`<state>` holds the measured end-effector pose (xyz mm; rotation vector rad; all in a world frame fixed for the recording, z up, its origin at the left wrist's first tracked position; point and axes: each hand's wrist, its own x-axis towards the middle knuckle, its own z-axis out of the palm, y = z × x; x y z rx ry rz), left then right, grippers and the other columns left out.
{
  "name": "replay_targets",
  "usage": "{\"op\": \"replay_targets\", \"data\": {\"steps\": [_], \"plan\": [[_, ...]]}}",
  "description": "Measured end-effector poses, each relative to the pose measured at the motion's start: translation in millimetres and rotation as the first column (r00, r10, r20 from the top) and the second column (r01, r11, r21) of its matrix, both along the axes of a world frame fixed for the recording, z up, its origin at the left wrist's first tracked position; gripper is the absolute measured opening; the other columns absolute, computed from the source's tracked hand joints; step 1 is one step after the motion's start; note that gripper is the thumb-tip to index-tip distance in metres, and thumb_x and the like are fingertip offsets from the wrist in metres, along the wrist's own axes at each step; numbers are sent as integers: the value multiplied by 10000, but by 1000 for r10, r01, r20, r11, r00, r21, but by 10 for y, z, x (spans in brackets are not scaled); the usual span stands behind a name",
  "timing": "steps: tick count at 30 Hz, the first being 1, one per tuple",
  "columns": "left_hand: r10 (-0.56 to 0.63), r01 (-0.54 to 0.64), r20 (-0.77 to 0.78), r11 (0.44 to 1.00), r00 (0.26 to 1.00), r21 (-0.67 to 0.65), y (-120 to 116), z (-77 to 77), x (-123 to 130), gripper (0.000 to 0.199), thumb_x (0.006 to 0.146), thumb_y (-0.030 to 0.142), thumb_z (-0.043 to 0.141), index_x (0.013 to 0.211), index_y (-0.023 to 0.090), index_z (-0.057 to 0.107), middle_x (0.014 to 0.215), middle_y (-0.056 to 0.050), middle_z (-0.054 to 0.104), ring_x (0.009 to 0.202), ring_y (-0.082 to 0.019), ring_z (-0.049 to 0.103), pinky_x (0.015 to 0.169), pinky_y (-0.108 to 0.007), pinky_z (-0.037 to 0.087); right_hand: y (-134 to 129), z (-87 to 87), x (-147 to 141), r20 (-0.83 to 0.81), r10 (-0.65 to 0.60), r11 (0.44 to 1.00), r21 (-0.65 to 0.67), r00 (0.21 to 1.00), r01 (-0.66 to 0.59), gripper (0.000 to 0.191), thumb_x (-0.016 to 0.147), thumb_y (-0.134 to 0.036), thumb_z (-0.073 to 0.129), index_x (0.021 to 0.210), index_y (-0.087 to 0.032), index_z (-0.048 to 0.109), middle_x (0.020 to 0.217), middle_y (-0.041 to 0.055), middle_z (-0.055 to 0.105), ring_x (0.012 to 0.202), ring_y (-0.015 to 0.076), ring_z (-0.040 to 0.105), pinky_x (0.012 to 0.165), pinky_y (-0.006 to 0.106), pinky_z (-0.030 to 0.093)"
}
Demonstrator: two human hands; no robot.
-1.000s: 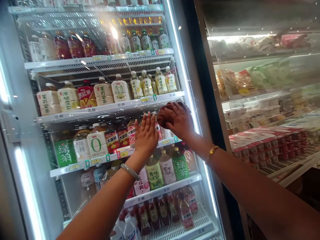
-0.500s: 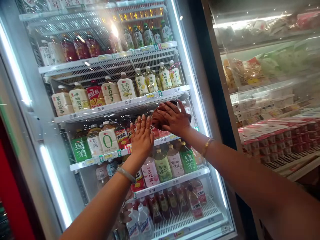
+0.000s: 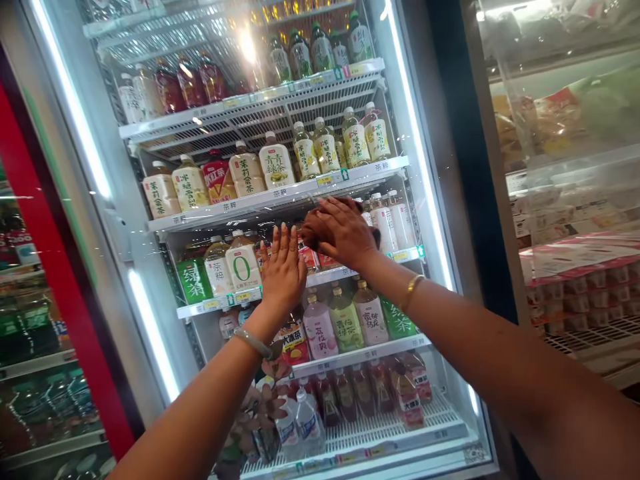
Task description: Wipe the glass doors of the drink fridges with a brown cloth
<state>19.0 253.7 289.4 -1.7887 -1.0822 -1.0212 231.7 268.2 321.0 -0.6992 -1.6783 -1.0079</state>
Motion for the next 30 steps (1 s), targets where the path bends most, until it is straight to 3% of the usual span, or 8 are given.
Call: {"op": "replay_targets", "data": {"steps": [4, 8, 11, 16, 19, 22, 24, 30], "plan": [[17, -17, 42, 1000, 999, 0, 6, -2, -191, 730, 983, 218, 433, 1660, 151, 167, 1738, -100, 112, 1622, -234, 56, 1318, -525, -30, -15, -177, -392, 137, 62, 998, 5, 989, -63, 615, 922, -378, 659, 1486, -182, 508, 1609, 97, 463, 1550, 282, 329, 1306, 562, 229], [33, -30, -70, 999, 997, 44, 3, -191, -498, 675, 1032, 265, 402, 1663, 232, 165, 1735, -55, 152, 1620, -203, 46, 1321, -511, -13, -23, -381, -240, 390, 117, 991, 9, 913, -131, 465, 986, -342, 588, 1450, -321, 559, 1579, 20, 512, 1550, 253, 334, 1292, 556, 254], [52, -48, -67, 998, 996, 51, 22, -188, -622, 647, 1040, 269, 388, 1658, 251, 198, 1738, -39, 147, 1620, -204, 43, 1321, -513, -3, 25, -213, -229, 338, 114, 993, -6, 934, -119, 464, 982, -325, 593, 1445, -343, 564, 1588, 13, 501, 1539, 249, 354, 1290, 552, 254], [75, -78, 48, 995, 996, 69, 74, 76, -691, 637, 1043, 268, 359, 1656, 196, 203, 1742, -71, 132, 1621, -216, 53, 1318, -525, -16, 56, 71, -770, -2, 67, 998, -5, 998, -67, 576, 917, -332, 671, 1474, -278, 533, 1657, 54, 393, 1561, 319, 291, 1295, 624, 164], [85, -89, 61, 994, 995, 70, 76, 155, -805, 637, 1041, 257, 362, 1655, 191, 208, 1743, -77, 128, 1622, -222, 45, 1316, -529, -31, 24, -79, -934, 139, 83, 997, -12, 987, -83, 567, 939, -381, 650, 1482, -279, 525, 1649, 52, 408, 1566, 311, 279, 1297, 611, 174], [104, -109, 72, 992, 992, 60, 61, 135, -961, 620, 1050, 281, 363, 1652, 212, 229, 1744, -73, 129, 1622, -229, 48, 1314, -536, -40, 7, -230, -803, 362, 105, 994, -3, 926, -111, 459, 987, -390, 583, 1437, -304, 565, 1602, 21, 482, 1549, 271, 325, 1298, 569, 214], [110, -114, 78, 992, 991, 52, 55, 109, -1042, 611, 1056, 306, 368, 1648, 227, 243, 1744, -67, 137, 1622, -232, 49, 1312, -538, -48, 23, -180, -687, 423, 109, 992, 10, 900, -124, 403, 1005, -367, 554, 1402, -310, 593, 1580, 6, 511, 1527, 254, 369, 1294, 553, 235], [93, -100, 111, 993, 989, 60, 92, 95, -1106, 607, 1052, 302, 356, 1645, 212, 257, 1740, -64, 157, 1623, -236, 54, 1309, -540, -76, 87, 268, -1009, 47, 90, 993, 67, 995, -93, 486, 938, -379, 649, 1397, -227, 605, 1562, 64, 521, 1494, 344, 406, 1267, 641, 224]]}}
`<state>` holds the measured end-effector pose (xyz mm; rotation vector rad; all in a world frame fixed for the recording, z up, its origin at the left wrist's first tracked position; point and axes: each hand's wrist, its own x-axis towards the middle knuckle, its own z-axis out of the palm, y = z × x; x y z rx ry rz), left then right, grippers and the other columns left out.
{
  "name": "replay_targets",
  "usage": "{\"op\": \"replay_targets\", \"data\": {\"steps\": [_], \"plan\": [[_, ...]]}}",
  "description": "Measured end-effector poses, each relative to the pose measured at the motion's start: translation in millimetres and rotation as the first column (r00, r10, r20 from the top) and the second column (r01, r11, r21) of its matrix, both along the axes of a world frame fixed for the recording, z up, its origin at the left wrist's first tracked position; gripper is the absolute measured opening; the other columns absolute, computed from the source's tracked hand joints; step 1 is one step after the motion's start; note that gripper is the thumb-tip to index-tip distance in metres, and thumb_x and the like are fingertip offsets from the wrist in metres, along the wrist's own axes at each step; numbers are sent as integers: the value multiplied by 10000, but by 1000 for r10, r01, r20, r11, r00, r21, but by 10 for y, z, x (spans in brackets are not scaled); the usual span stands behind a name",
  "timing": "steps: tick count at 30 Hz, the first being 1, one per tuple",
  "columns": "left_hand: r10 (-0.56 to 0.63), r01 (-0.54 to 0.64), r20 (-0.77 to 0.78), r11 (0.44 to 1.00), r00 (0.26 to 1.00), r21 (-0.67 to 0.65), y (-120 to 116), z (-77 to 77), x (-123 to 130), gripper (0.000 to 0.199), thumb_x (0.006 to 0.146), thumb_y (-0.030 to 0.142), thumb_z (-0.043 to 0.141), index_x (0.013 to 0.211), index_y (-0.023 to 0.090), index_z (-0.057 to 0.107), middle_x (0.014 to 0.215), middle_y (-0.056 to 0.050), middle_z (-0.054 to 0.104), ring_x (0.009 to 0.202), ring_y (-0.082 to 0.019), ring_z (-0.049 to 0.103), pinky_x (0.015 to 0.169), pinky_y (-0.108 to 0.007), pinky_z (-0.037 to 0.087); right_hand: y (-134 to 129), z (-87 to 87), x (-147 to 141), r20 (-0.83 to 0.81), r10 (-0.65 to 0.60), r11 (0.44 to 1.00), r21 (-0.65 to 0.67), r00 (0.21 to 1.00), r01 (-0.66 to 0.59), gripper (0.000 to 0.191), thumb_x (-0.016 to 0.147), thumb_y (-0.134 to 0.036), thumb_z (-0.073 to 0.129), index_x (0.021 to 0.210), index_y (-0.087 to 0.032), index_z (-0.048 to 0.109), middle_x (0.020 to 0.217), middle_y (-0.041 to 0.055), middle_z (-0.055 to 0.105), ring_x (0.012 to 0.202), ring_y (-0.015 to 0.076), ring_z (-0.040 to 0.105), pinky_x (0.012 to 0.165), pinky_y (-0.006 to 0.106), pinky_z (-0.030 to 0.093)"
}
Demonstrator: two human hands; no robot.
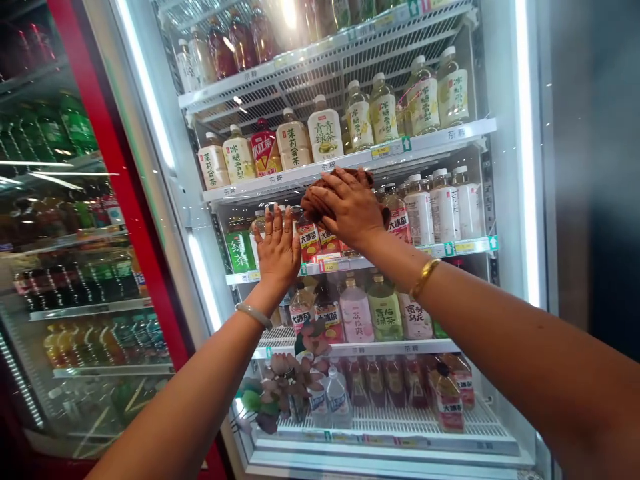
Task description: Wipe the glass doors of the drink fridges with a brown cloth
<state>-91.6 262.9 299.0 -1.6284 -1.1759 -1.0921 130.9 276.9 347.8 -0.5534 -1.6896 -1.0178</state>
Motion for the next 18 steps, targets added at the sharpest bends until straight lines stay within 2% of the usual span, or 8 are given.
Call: {"op": "replay_targets", "data": {"steps": [2, 4, 6, 8, 11, 14, 16, 18], "plan": [[-18, 18, -5, 1000, 1000, 7, 20, -7, -27, 614, 1045, 287, 346, 1646, 200, 251, 1737, -64, 168, 1623, -230, 59, 1312, -533, -76, -11, -46, -182, 50, 4, 1000, 2, 999, -4, 493, 928, -378, 666, 1397, -238, 606, 1570, 76, 515, 1502, 346, 393, 1270, 640, 222], [-42, 42, -16, 999, 999, 11, 36, -24, -81, 620, 1039, 272, 338, 1647, 196, 247, 1734, -60, 184, 1622, -222, 65, 1317, -525, -70, -27, -188, -241, 204, 17, 1000, 15, 979, -20, 469, 942, -386, 651, 1390, -255, 612, 1564, 75, 525, 1506, 325, 393, 1273, 615, 244], [-59, 59, -28, 998, 998, 17, 47, -47, -149, 618, 1039, 276, 336, 1646, 195, 252, 1731, -56, 196, 1621, -221, 69, 1319, -516, -70, -33, -316, -161, 355, 38, 998, 33, 934, -53, 428, 965, -386, 622, 1378, -274, 619, 1548, 56, 547, 1500, 299, 410, 1267, 595, 277], [-72, 73, -34, 997, 997, 28, 53, -68, -205, 616, 1042, 294, 344, 1645, 201, 259, 1729, -49, 202, 1621, -222, 71, 1319, -508, -74, -19, -334, -21, 447, 55, 996, 41, 893, -82, 401, 969, -374, 614, 1363, -297, 628, 1526, 36, 571, 1483, 278, 440, 1258, 575, 309], [-96, 98, -26, 994, 995, 44, 65, -85, -241, 619, 1036, 302, 362, 1643, 219, 271, 1725, -38, 223, 1620, -216, 77, 1321, -497, -75, 21, -140, 48, 345, 70, 996, 35, 936, -87, 422, 949, -359, 630, 1368, -307, 629, 1501, 36, 593, 1453, 283, 478, 1262, 577, 303], [-105, 106, -17, 993, 994, 48, 85, -86, -238, 620, 1028, 290, 372, 1637, 213, 290, 1722, -42, 237, 1619, -220, 81, 1321, -500, -79, 42, 73, -183, 97, 67, 997, 26, 993, -70, 461, 919, -365, 656, 1372, -283, 632, 1510, 55, 577, 1455, 320, 466, 1274, 602, 264], [-109, 110, -12, 992, 994, 56, 97, -86, -244, 624, 1023, 274, 374, 1636, 195, 290, 1718, -53, 248, 1620, -222, 83, 1322, -503, -74, 33, 92, -390, 70, 57, 998, 26, 996, -59, 473, 909, -382, 673, 1364, -260, 637, 1520, 70, 565, 1467, 335, 448, 1274, 606, 256], [-112, 113, -9, 992, 994, 62, 99, -89, -273, 630, 1019, 264, 376, 1637, 190, 280, 1714, -60, 263, 1619, -221, 91, 1324, -505, -68, 11, 3, -505, 153, 49, 998, 36, 987, -55, 465, 921, -398, 666, 1358, -243, 637, 1525, 82, 561, 1475, 336, 437, 1271, 599, 260]]}}
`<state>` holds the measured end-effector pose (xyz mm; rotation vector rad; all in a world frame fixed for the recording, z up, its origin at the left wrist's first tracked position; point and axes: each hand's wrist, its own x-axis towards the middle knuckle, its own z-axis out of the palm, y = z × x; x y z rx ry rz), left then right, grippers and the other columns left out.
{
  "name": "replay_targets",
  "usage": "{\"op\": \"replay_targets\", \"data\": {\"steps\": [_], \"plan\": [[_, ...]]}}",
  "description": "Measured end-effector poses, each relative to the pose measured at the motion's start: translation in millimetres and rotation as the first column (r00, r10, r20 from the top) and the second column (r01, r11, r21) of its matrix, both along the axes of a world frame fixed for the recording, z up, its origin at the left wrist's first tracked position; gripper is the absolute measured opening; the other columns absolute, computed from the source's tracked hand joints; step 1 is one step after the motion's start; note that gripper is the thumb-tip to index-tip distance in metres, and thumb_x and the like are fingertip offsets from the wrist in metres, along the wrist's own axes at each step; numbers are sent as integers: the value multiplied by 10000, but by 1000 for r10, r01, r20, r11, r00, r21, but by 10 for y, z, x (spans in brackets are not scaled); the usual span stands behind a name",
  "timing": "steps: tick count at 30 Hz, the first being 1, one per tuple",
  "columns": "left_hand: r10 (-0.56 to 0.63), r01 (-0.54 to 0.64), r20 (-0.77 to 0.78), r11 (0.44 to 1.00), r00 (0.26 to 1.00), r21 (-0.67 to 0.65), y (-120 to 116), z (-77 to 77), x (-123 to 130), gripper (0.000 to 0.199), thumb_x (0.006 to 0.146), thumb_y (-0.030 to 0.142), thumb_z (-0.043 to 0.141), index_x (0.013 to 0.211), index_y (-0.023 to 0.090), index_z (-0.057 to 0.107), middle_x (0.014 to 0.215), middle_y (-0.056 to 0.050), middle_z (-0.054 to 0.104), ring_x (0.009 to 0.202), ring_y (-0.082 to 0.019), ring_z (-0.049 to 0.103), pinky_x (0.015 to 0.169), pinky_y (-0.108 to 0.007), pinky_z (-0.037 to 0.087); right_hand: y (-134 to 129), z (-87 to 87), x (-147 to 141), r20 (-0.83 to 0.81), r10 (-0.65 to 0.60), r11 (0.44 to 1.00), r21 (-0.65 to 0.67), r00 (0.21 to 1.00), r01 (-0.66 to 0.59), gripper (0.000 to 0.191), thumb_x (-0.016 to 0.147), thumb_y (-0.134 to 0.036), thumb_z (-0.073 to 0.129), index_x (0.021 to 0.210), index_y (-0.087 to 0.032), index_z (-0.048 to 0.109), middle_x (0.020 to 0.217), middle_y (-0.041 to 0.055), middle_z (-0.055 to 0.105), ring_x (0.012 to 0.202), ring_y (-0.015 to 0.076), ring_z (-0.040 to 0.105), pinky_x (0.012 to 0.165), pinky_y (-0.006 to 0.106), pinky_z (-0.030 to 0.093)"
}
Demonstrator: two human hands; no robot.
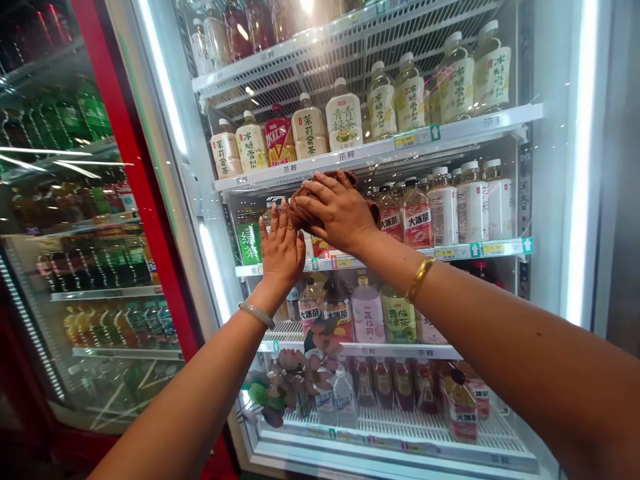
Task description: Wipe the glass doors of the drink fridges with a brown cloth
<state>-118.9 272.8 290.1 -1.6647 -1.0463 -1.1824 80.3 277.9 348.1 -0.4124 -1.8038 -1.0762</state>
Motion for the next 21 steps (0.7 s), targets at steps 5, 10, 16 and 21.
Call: {"op": "replay_targets", "data": {"steps": [5, 10, 16, 21], "plan": [[15, -16, -36, 1000, 999, -18, -41, -12, -133, 619, 1033, 281, 365, 1642, 234, 268, 1720, -34, 243, 1617, -216, 108, 1322, -498, -75, -5, -198, 250, 335, 20, 998, 53, 942, -40, 395, 979, -413, 597, 1337, -255, 646, 1495, 59, 595, 1458, 296, 469, 1258, 553, 314], [40, -41, -60, 999, 997, -6, -42, -25, -200, 613, 1035, 284, 359, 1639, 222, 277, 1715, -37, 257, 1616, -212, 118, 1321, -490, -80, 62, 94, 216, 130, 80, 996, 13, 988, -83, 415, 935, -371, 641, 1338, -273, 645, 1466, 52, 611, 1422, 299, 508, 1259, 570, 318], [60, -59, -67, 998, 996, 21, -17, -73, -294, 631, 1026, 247, 346, 1645, 176, 251, 1708, -70, 271, 1618, -212, 91, 1325, -503, -50, 11, 11, -252, 81, 97, 995, -13, 992, -97, 460, 918, -413, 666, 1346, -243, 646, 1481, 87, 596, 1442, 330, 473, 1264, 596, 289], [66, -65, -91, 998, 994, 14, -49, -153, -528, 630, 1050, 271, 333, 1661, 243, 183, 1717, -44, 244, 1614, -197, 93, 1326, -506, -38, 2, -186, -10, 411, 108, 992, 13, 905, -124, 377, 977, -388, 595, 1327, -263, 659, 1467, 51, 620, 1427, 268, 503, 1253, 526, 333]]}}
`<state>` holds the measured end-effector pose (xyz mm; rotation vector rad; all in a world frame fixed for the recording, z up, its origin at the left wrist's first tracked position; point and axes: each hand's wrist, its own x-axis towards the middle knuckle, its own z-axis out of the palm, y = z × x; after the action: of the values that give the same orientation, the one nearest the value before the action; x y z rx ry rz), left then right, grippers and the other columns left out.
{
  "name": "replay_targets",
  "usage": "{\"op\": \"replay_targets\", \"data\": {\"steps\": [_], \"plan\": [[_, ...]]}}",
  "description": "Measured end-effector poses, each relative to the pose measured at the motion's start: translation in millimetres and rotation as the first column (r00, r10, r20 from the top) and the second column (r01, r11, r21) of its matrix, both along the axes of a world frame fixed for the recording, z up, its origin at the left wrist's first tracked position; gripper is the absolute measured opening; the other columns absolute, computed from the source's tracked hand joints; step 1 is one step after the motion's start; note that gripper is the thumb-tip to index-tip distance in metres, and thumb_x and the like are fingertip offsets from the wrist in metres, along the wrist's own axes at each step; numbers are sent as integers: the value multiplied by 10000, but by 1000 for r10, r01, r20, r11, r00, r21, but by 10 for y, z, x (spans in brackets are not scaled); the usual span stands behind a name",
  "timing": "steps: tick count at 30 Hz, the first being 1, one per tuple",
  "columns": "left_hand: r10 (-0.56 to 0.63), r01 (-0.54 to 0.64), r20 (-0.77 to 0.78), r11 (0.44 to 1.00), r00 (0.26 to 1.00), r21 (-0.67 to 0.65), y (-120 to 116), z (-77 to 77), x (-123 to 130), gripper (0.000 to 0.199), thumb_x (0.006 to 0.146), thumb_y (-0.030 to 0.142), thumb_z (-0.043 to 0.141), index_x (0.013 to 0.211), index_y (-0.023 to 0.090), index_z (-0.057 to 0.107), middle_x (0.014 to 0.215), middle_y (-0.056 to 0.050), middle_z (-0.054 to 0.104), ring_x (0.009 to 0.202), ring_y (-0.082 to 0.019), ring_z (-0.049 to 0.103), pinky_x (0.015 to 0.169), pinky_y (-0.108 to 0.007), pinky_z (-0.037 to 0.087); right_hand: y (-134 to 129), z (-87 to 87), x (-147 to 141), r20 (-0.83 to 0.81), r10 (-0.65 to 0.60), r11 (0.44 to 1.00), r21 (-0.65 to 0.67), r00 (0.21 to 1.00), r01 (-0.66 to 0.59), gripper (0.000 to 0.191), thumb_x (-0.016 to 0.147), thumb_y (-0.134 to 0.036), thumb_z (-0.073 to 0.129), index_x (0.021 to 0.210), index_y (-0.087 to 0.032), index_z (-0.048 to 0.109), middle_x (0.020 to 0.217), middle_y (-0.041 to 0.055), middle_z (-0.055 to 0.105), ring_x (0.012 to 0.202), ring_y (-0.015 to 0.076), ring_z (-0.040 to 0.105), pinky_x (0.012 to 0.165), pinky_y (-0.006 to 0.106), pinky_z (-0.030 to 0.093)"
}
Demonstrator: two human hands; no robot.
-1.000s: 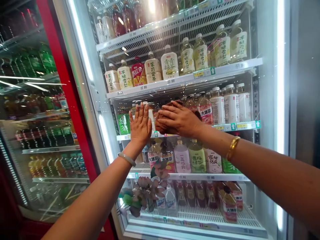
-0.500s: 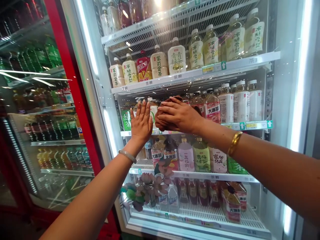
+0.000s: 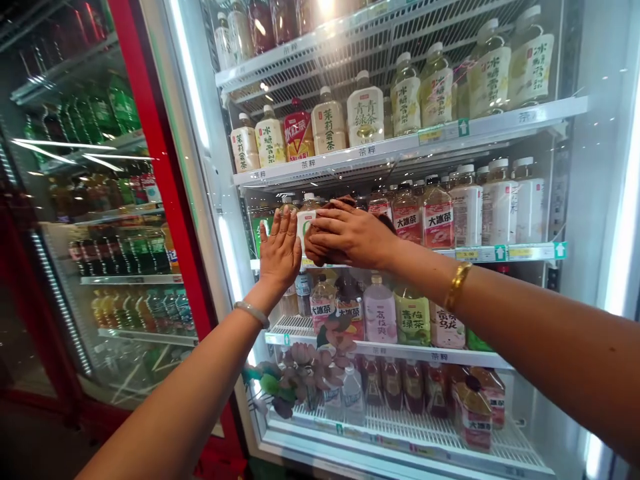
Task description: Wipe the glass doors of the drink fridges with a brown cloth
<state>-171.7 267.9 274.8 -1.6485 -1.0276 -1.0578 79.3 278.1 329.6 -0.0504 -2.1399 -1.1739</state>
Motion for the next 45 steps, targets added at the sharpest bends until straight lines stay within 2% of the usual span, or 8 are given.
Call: {"op": "replay_targets", "data": {"steps": [2, 8, 13, 16, 23, 30, 37, 45], "plan": [[15, -15, -15, 1000, 1000, -1, -4, -21, -66, 631, 1053, 278, 336, 1662, 244, 174, 1716, -40, 250, 1614, -195, 94, 1328, -505, -27, 21, 82, 45, 26, 14, 1000, -17, 1000, -14, 377, 979, -390, 590, 1333, -281, 656, 1450, 33, 634, 1414, 247, 519, 1255, 505, 335], [22, -23, 41, 1000, 999, 17, 33, -75, -145, 652, 1036, 252, 343, 1663, 214, 171, 1720, -52, 242, 1616, -215, 98, 1335, -514, 6, 17, 257, -458, -357, -59, 996, -90, 932, 29, 467, 913, -424, 674, 1335, -225, 663, 1476, 93, 602, 1434, 319, 483, 1273, 570, 273], [41, -41, 53, 999, 998, -5, -15, -158, -345, 631, 1039, 251, 330, 1654, 185, 209, 1707, -87, 277, 1613, -225, 116, 1333, -530, 20, -36, 6, -585, -38, 22, 999, -40, 999, -24, 408, 945, -399, 637, 1326, -256, 665, 1464, 74, 618, 1423, 274, 500, 1245, 537, 342], [58, -57, 14, 998, 998, -38, -68, -182, -457, 616, 1052, 279, 318, 1650, 181, 212, 1709, -91, 271, 1614, -222, 105, 1330, -533, 39, -11, 52, -487, 142, 60, 998, -10, 988, -59, 340, 979, -364, 592, 1300, -291, 677, 1423, 26, 653, 1375, 225, 548, 1243, 481, 360], [81, -79, 40, 995, 996, -65, -88, -221, -545, 624, 1037, 268, 341, 1643, 157, 239, 1713, -104, 255, 1615, -235, 70, 1331, -533, 75, 19, 315, -961, -348, -28, 995, -96, 937, -6, 452, 953, -440, 617, 1348, -224, 658, 1472, 100, 603, 1420, 319, 490, 1273, 565, 279], [123, -116, 55, 986, 991, -117, -234, -279, -844, 610, 1048, 270, 310, 1641, 150, 240, 1709, -115, 263, 1615, -242, 85, 1320, -546, 135, 15, 106, -979, 128, 77, 995, 45, 989, -83, 331, 1002, -376, 554, 1290, -269, 677, 1402, 34, 659, 1353, 237, 554, 1228, 478, 364], [114, -99, 110, 986, 987, -131, -280, -275, -874, 593, 1035, 260, 326, 1603, 91, 319, 1683, -168, 311, 1608, -256, 133, 1317, -552, 167, -12, 313, -1585, -311, -25, 992, -122, 950, -14, 380, 1008, -379, 518, 1323, -229, 671, 1471, 82, 603, 1422, 297, 481, 1280, 544, 260], [7, 6, 475, 1000, 880, -26, -417, -494, -982, 733, 1011, 225, 379, 1670, 180, 61, 1745, -116, 39, 1604, -261, -3, 1322, -544, 123, -6, -37, -1722, -60, 30, 998, -54, 998, -34, 418, 987, -304, 538, 1390, -229, 618, 1489, 68, 592, 1430, 276, 473, 1274, 508, 304]]}}
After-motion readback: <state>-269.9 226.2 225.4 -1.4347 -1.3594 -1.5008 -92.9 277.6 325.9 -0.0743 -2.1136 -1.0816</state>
